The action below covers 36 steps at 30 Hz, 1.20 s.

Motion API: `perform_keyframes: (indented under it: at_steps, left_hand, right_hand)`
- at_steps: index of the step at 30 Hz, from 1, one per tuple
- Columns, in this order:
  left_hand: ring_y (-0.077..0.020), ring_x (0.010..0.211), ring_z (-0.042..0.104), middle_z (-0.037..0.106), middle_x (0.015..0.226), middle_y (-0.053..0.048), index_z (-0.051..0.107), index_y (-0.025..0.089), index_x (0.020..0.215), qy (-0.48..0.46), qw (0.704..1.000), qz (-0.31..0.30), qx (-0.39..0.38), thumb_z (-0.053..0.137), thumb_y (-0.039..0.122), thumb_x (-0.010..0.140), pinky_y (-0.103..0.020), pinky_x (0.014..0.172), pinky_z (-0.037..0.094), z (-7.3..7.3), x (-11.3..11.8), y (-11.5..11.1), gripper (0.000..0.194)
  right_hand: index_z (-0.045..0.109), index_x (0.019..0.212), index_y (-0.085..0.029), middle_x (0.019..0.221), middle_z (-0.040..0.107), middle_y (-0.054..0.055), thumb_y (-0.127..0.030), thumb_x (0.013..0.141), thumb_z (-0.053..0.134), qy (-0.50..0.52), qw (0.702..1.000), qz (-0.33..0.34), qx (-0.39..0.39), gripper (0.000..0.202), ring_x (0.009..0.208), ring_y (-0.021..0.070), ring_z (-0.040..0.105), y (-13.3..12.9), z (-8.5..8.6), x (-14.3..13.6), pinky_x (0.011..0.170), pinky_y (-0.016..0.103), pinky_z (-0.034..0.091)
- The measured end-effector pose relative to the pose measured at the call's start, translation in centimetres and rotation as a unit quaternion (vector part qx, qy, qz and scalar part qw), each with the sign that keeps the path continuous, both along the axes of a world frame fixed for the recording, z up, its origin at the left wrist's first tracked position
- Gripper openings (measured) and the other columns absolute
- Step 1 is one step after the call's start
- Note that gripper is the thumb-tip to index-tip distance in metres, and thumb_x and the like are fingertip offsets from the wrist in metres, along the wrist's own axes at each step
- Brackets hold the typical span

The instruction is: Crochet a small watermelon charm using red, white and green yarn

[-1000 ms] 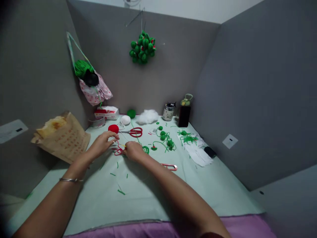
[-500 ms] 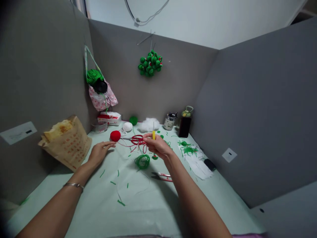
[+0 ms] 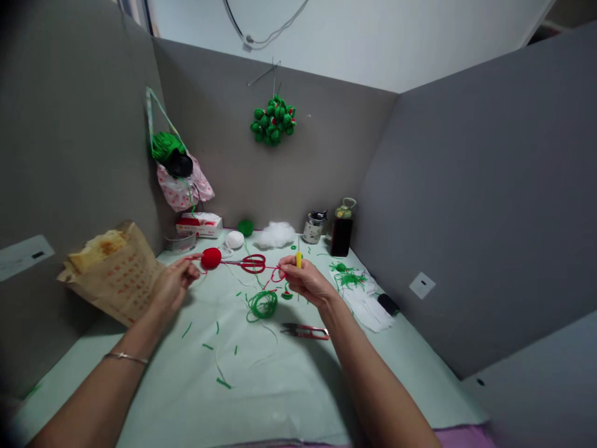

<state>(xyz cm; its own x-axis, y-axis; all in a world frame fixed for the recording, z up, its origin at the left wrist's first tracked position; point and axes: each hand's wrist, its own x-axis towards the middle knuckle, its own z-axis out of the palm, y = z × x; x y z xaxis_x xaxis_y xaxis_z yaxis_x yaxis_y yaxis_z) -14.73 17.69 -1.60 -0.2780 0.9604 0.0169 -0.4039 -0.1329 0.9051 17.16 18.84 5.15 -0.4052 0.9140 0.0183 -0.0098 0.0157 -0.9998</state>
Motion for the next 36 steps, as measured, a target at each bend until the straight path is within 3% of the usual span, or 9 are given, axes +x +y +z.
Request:
perform_keyframes:
  at_steps: [5, 10, 13, 16, 18, 19, 27, 30, 36]
  left_hand:
    - [-0.0262, 0.106, 0.07, 0.068, 0.13, -0.011, 0.064, 0.018, 0.131, -0.176, 0.983, 0.055, -0.012, 0.068, 0.033, 0.1, -0.046, 0.087, 0.062, 1.0, -2.4, -0.1, 0.035]
    - [-0.0145, 0.072, 0.069, 0.072, 0.093, -0.003, 0.069, 0.014, 0.108, -0.265, 0.963, 0.043, 0.027, 0.06, 0.032, 0.105, -0.028, 0.064, 0.061, 3.5, -2.0, -1.2, 0.02]
    - [-0.0109, 0.061, 0.065, 0.066, 0.069, -0.001, 0.071, 0.014, 0.088, -0.281, 0.958, 0.022, 0.056, 0.036, 0.028, 0.113, -0.021, 0.059, 0.06, 5.5, -2.0, -2.3, 0.044]
    - [-0.0104, 0.06, 0.065, 0.066, 0.067, -0.001, 0.071, 0.016, 0.083, -0.279, 0.957, 0.003, 0.083, 0.029, 0.029, 0.114, -0.019, 0.058, 0.059, 7.1, -1.9, -3.4, 0.054]
    - [-0.0094, 0.057, 0.063, 0.064, 0.066, 0.0, 0.07, 0.016, 0.079, -0.271, 0.957, -0.004, 0.1, 0.033, 0.031, 0.113, -0.018, 0.056, 0.057, 7.7, -1.9, -4.0, 0.052]
    - [-0.0089, 0.057, 0.061, 0.063, 0.065, 0.0, 0.07, 0.017, 0.078, -0.267, 0.958, -0.007, 0.109, 0.037, 0.031, 0.112, -0.017, 0.056, 0.056, 7.9, -1.9, -4.3, 0.05]
    - [-0.0089, 0.056, 0.056, 0.056, 0.063, 0.003, 0.07, 0.018, 0.074, -0.231, 0.956, -0.003, 0.179, 0.052, 0.032, 0.107, -0.018, 0.057, 0.053, 9.3, -3.3, -6.6, 0.04]
    - [-0.0093, 0.058, 0.055, 0.055, 0.063, 0.002, 0.07, 0.018, 0.075, -0.223, 0.956, 0.001, 0.189, 0.046, 0.029, 0.109, -0.018, 0.058, 0.053, 9.5, -3.8, -7.0, 0.043]
    - [-0.0094, 0.058, 0.054, 0.057, 0.066, 0.001, 0.071, 0.018, 0.076, -0.192, 0.966, -0.008, 0.171, 0.046, 0.022, 0.108, -0.018, 0.058, 0.054, 8.5, -3.7, -6.3, 0.04]
  right_hand:
    - [0.065, 0.104, -0.015, 0.084, 0.066, -0.001, -0.043, 0.1, 0.065, -0.087, 0.98, -0.155, 0.094, 0.028, 0.058, 0.009, 0.057, 1.4, -2.0, 4.6, 0.053, 0.022, 0.05]
    - [0.069, 0.101, -0.017, 0.092, 0.07, 0.008, -0.041, 0.102, 0.047, -0.195, 0.924, -0.22, 0.243, 0.032, 0.076, 0.02, 0.065, -1.1, -3.1, 4.2, 0.068, 0.033, 0.052]
    - [0.07, 0.112, -0.023, 0.106, 0.071, 0.01, -0.03, 0.099, 0.049, -0.264, 0.903, -0.1, 0.324, 0.026, 0.084, 0.0214, 0.067, -6.6, -5.0, -0.9, 0.072, 0.032, 0.052]
    - [0.066, 0.124, -0.032, 0.094, 0.071, 0.003, -0.026, 0.092, 0.064, -0.318, 0.856, 0.1, 0.394, 0.033, 0.062, 0.0155, 0.061, -12.5, -7.4, -7.8, 0.054, 0.025, 0.045]
    - [0.053, 0.138, -0.029, 0.099, 0.07, 0.006, -0.029, 0.103, 0.05, -0.379, 0.706, 0.316, 0.508, 0.035, 0.062, 0.0175, 0.063, -14.0, -8.1, -11.6, 0.048, 0.025, 0.043]
    - [0.053, 0.137, -0.03, 0.103, 0.07, 0.007, -0.031, 0.106, 0.047, -0.39, 0.675, 0.347, 0.522, 0.032, 0.065, 0.0184, 0.065, -13.6, -8.0, -12.9, 0.048, 0.026, 0.044]
    - [0.062, 0.131, -0.018, 0.131, 0.066, 0.01, -0.035, 0.1, 0.067, -0.562, 0.737, 0.089, 0.364, 0.036, 0.11, 0.0253, 0.069, -0.1, -3.9, -8.8, 0.091, 0.046, 0.061]
    - [0.062, 0.131, -0.018, 0.13, 0.066, 0.011, -0.035, 0.101, 0.065, -0.557, 0.73, 0.109, 0.381, 0.035, 0.107, 0.0245, 0.07, -1.8, -4.7, -10.8, 0.089, 0.044, 0.062]
    - [0.052, 0.126, -0.019, 0.114, 0.07, 0.011, -0.024, 0.107, 0.047, -0.495, 0.712, 0.232, 0.441, 0.02, 0.092, 0.0237, 0.076, -7.4, -7.0, -21.9, 0.076, 0.037, 0.062]
